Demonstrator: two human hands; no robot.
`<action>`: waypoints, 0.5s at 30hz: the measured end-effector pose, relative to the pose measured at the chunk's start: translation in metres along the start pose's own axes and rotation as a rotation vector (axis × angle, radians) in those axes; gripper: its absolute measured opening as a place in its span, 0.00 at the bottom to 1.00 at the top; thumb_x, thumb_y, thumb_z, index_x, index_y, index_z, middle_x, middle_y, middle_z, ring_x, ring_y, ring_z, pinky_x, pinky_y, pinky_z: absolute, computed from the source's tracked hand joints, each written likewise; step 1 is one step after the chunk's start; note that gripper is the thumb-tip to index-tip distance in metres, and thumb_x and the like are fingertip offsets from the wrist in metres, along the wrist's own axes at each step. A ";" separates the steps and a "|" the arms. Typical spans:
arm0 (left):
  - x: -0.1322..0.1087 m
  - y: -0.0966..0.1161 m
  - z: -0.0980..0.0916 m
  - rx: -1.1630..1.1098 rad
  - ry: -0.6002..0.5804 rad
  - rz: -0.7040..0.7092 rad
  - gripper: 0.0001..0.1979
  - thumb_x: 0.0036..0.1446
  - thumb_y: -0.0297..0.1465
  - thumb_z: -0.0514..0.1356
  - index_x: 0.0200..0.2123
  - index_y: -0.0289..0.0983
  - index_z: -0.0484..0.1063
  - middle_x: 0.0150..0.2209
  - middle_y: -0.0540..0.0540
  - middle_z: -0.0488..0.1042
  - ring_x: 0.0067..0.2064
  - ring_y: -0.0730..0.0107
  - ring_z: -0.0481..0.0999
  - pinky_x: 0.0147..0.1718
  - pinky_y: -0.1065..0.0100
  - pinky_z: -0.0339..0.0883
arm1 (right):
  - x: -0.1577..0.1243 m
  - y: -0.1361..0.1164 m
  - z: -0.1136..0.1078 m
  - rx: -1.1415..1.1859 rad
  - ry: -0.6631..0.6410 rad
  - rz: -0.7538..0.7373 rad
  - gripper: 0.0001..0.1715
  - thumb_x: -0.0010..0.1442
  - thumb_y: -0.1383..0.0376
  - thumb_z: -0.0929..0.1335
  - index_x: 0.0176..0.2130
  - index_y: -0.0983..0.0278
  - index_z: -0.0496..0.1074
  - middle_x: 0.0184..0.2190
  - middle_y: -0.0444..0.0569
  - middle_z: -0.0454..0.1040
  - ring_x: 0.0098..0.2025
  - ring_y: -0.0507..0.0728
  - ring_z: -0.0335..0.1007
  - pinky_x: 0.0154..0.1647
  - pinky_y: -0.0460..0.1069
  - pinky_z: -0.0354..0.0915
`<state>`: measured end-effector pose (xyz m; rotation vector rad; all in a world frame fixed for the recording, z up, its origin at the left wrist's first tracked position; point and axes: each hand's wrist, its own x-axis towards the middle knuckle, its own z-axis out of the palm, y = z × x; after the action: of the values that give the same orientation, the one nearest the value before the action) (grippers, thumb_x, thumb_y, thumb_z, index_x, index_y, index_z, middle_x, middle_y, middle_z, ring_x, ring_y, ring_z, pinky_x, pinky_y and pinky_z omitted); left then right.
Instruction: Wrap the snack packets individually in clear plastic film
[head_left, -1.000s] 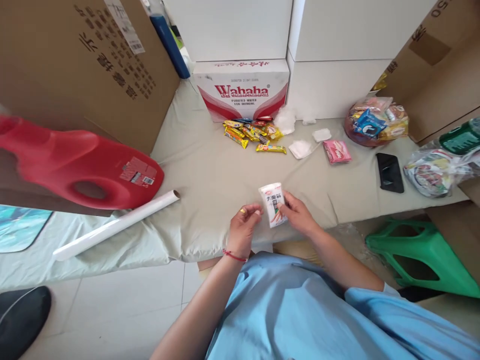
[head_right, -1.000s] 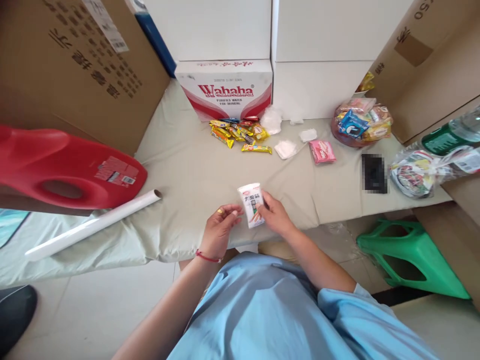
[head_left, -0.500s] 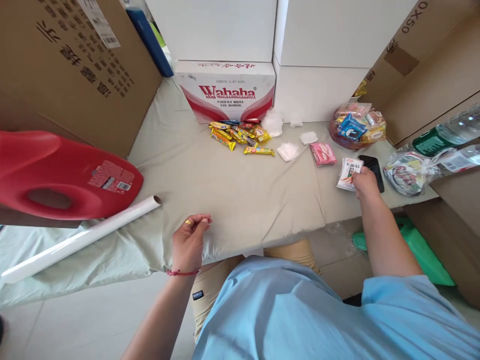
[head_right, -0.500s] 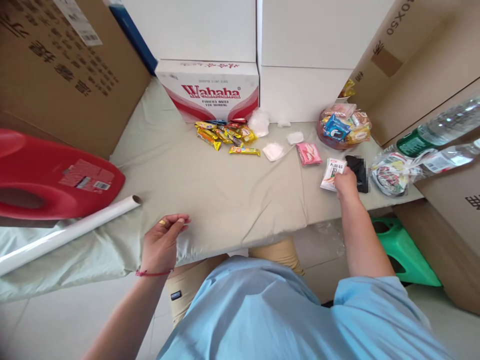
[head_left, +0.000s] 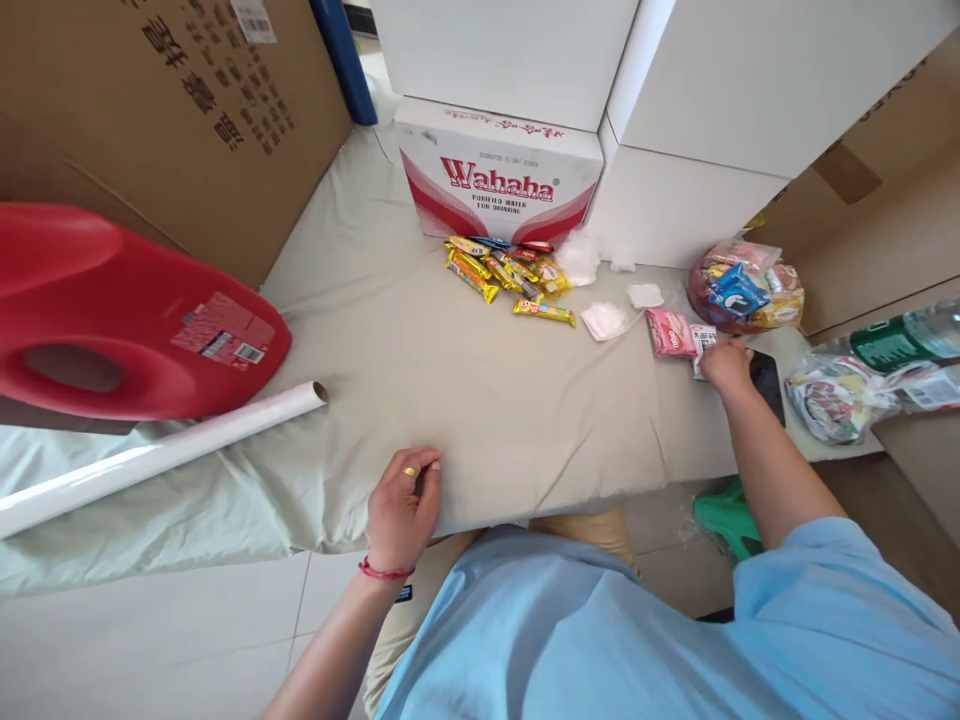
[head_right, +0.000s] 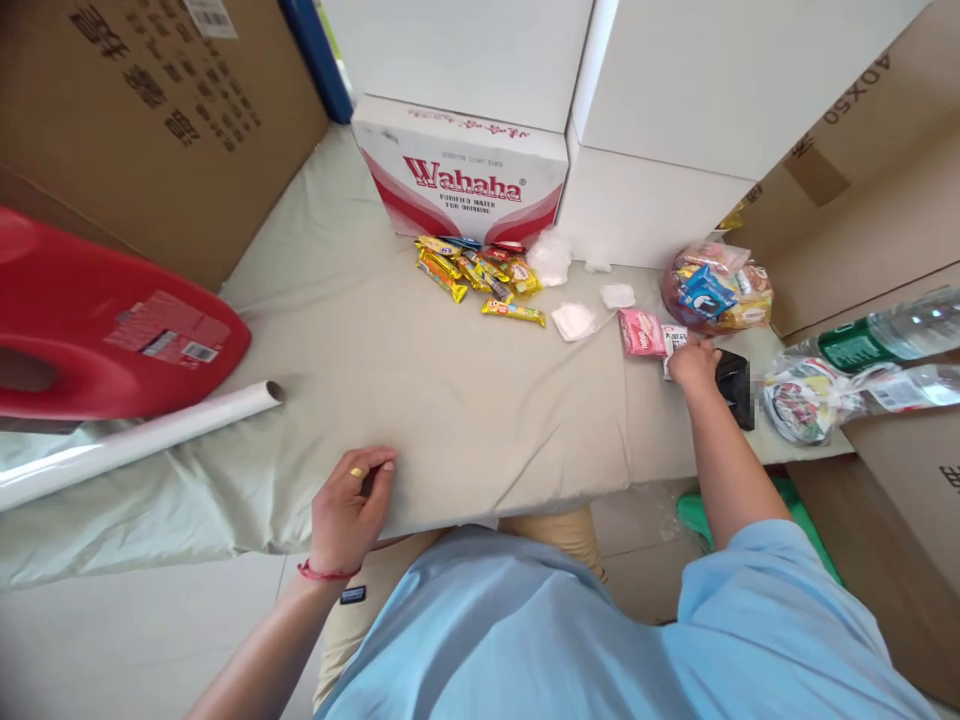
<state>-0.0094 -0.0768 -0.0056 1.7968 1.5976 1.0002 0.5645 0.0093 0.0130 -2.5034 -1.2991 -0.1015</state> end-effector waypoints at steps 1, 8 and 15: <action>-0.001 0.000 0.001 0.007 0.011 0.039 0.10 0.66 0.36 0.57 0.39 0.41 0.78 0.41 0.45 0.80 0.43 0.62 0.81 0.46 0.63 0.74 | -0.004 -0.004 -0.003 -0.027 0.038 0.004 0.20 0.58 0.75 0.66 0.48 0.80 0.78 0.46 0.79 0.74 0.56 0.72 0.67 0.58 0.65 0.56; -0.005 -0.005 0.004 0.064 0.046 0.147 0.08 0.65 0.30 0.59 0.41 0.41 0.79 0.42 0.44 0.81 0.44 0.61 0.81 0.48 0.60 0.75 | 0.005 -0.057 -0.021 -0.016 0.169 -0.187 0.23 0.68 0.69 0.60 0.53 0.71 0.78 0.50 0.66 0.75 0.54 0.65 0.62 0.62 0.59 0.53; -0.006 -0.005 0.007 0.135 0.070 0.214 0.08 0.65 0.28 0.58 0.41 0.41 0.78 0.41 0.43 0.81 0.44 0.61 0.81 0.47 0.59 0.75 | 0.067 -0.141 0.019 0.091 -0.008 -0.381 0.19 0.64 0.72 0.63 0.49 0.69 0.79 0.52 0.61 0.74 0.54 0.63 0.63 0.61 0.60 0.58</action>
<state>-0.0063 -0.0811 -0.0146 2.0807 1.5718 1.0832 0.4879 0.1432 0.0431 -2.1564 -1.7275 -0.1149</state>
